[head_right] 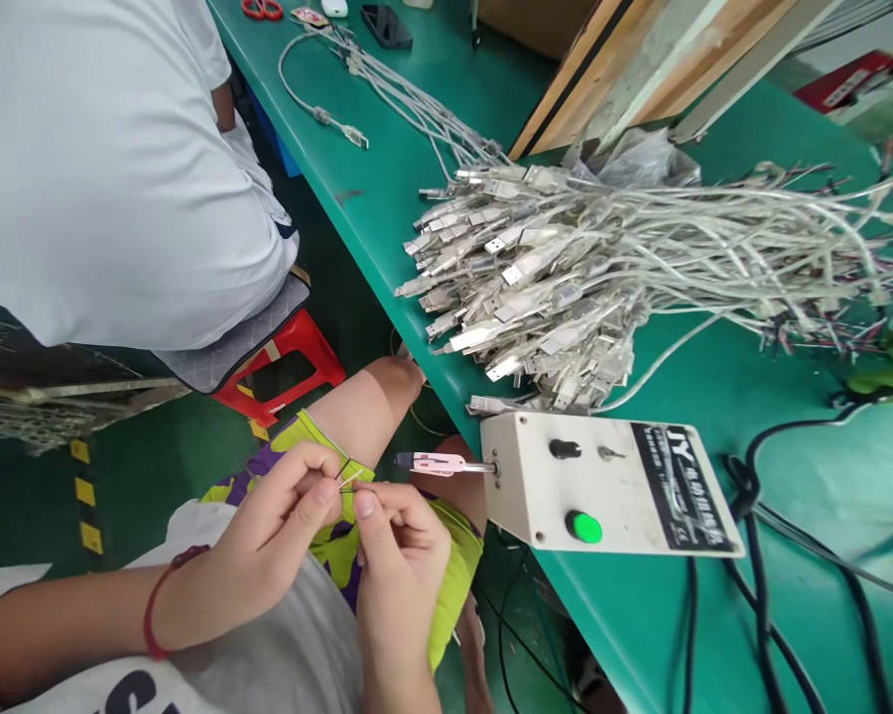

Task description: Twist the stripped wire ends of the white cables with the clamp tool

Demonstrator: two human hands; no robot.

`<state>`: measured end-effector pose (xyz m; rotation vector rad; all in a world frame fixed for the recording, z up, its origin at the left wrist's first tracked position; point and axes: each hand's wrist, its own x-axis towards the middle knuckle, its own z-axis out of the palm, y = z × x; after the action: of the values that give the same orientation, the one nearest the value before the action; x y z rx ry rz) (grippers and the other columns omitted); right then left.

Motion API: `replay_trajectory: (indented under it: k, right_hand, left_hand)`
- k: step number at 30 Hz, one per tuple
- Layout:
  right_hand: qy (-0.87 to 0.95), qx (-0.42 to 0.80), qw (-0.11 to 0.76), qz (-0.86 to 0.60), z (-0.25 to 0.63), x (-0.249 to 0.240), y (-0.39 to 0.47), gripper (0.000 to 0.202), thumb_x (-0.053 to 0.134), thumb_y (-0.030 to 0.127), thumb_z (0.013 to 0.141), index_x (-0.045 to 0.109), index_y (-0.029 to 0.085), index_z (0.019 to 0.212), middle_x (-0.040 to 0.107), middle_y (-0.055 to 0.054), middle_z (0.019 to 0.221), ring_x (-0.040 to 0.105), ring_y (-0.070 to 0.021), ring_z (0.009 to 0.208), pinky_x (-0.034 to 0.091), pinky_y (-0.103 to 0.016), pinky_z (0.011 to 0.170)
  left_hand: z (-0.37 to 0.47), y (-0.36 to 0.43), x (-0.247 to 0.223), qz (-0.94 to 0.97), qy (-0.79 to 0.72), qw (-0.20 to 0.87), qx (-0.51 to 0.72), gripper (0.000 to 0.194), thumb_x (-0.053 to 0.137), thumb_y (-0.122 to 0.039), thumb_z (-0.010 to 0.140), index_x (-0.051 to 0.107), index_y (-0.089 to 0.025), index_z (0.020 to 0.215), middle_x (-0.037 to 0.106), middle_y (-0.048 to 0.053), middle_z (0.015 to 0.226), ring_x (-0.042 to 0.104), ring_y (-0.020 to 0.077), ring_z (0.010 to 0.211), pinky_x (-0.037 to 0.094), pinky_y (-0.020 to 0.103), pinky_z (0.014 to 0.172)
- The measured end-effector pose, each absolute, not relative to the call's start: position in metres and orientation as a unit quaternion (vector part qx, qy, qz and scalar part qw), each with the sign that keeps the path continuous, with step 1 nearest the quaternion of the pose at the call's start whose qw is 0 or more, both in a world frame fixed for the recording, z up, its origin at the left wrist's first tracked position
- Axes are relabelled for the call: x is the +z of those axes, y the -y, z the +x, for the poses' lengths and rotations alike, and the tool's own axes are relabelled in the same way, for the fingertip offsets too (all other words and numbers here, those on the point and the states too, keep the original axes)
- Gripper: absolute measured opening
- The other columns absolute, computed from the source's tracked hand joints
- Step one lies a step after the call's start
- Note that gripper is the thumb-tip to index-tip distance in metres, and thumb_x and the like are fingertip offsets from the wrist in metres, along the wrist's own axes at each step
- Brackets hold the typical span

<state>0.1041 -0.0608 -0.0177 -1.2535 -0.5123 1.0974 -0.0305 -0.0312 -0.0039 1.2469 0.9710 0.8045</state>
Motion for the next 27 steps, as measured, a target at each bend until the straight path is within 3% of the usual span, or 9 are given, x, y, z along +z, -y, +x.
replay_trajectory:
  k: [4, 9, 13, 19, 22, 25, 27]
  right_hand:
    - [0.221, 0.486, 0.649, -0.542, 0.103, -0.02, 0.058, 0.029, 0.096, 0.047, 0.086, 0.087, 0.021, 0.079, 0.052, 0.006, 0.048, 0.03, -0.0042, 0.043, 0.028, -0.016, 0.043]
    - [0.244, 0.485, 0.635, -0.551, 0.105, -0.025, 0.06, 0.03, 0.093, 0.049, 0.089, 0.088, 0.021, 0.081, 0.054, 0.004, 0.048, 0.036, -0.0069, 0.043, 0.033, -0.019, 0.044]
    - [0.253, 0.471, 0.635, -0.558, 0.106, -0.025, 0.059, 0.033, 0.09, 0.05, 0.092, 0.086, 0.02, 0.081, 0.048, 0.007, 0.046, 0.031, -0.0071, 0.043, 0.032, -0.02, 0.045]
    - [0.236, 0.422, 0.673, -0.56, 0.12, -0.022, 0.051, 0.055, 0.075, 0.063, 0.101, 0.075, 0.02, 0.068, 0.064, -0.002, 0.063, 0.053, -0.0143, 0.056, 0.046, -0.028, 0.058]
    - [0.21, 0.453, 0.675, -0.543, 0.127, -0.02, 0.049, 0.045, 0.076, 0.065, 0.1, 0.085, 0.021, 0.093, 0.066, -0.002, 0.071, 0.053, -0.0151, 0.06, 0.043, -0.029, 0.058]
    - [0.153, 0.494, 0.686, -0.512, 0.131, -0.022, 0.049, 0.046, 0.081, 0.067, 0.096, 0.086, 0.027, 0.118, 0.052, 0.005, 0.062, 0.044, -0.0144, 0.058, 0.042, -0.028, 0.06]
    - [0.13, 0.496, 0.698, -0.5, 0.134, -0.025, 0.049, 0.046, 0.083, 0.067, 0.094, 0.085, 0.029, 0.12, 0.044, 0.008, 0.058, 0.036, -0.013, 0.054, 0.041, -0.028, 0.06]
  left_hand:
    - [-0.029, 0.033, -0.008, 0.512, -0.403, 0.67, 0.355, 0.026, 0.053, -0.048, 0.119, 0.057, -0.024, 0.11, 0.047, -0.005, 0.081, 0.04, 0.0124, 0.067, 0.033, 0.026, 0.06]
    - [-0.028, 0.031, -0.012, 0.485, -0.4, 0.695, 0.349, 0.026, 0.064, -0.049, 0.114, 0.059, -0.024, 0.111, 0.051, -0.003, 0.086, 0.045, 0.0128, 0.071, 0.036, 0.025, 0.061]
    - [-0.025, 0.028, -0.013, 0.478, -0.411, 0.684, 0.367, 0.023, 0.064, -0.044, 0.114, 0.062, -0.023, 0.107, 0.056, -0.003, 0.084, 0.052, 0.0129, 0.073, 0.042, 0.023, 0.065]
    - [-0.018, 0.018, -0.009, 0.452, -0.431, 0.657, 0.422, 0.024, 0.073, -0.04, 0.107, 0.066, -0.02, 0.097, 0.059, -0.003, 0.075, 0.049, 0.0096, 0.059, 0.038, 0.02, 0.054]
    - [-0.015, 0.014, -0.009, 0.445, -0.439, 0.647, 0.437, 0.02, 0.078, -0.035, 0.103, 0.068, -0.02, 0.095, 0.06, -0.004, 0.07, 0.049, 0.0089, 0.056, 0.037, 0.019, 0.051]
    - [-0.013, 0.013, -0.009, 0.44, -0.44, 0.648, 0.439, 0.019, 0.08, -0.034, 0.101, 0.069, -0.02, 0.094, 0.062, -0.003, 0.07, 0.052, 0.0095, 0.056, 0.041, 0.018, 0.052]
    - [-0.012, 0.013, -0.009, 0.437, -0.441, 0.653, 0.435, 0.02, 0.081, -0.035, 0.101, 0.069, -0.02, 0.093, 0.063, -0.002, 0.071, 0.053, 0.01, 0.057, 0.043, 0.019, 0.053]
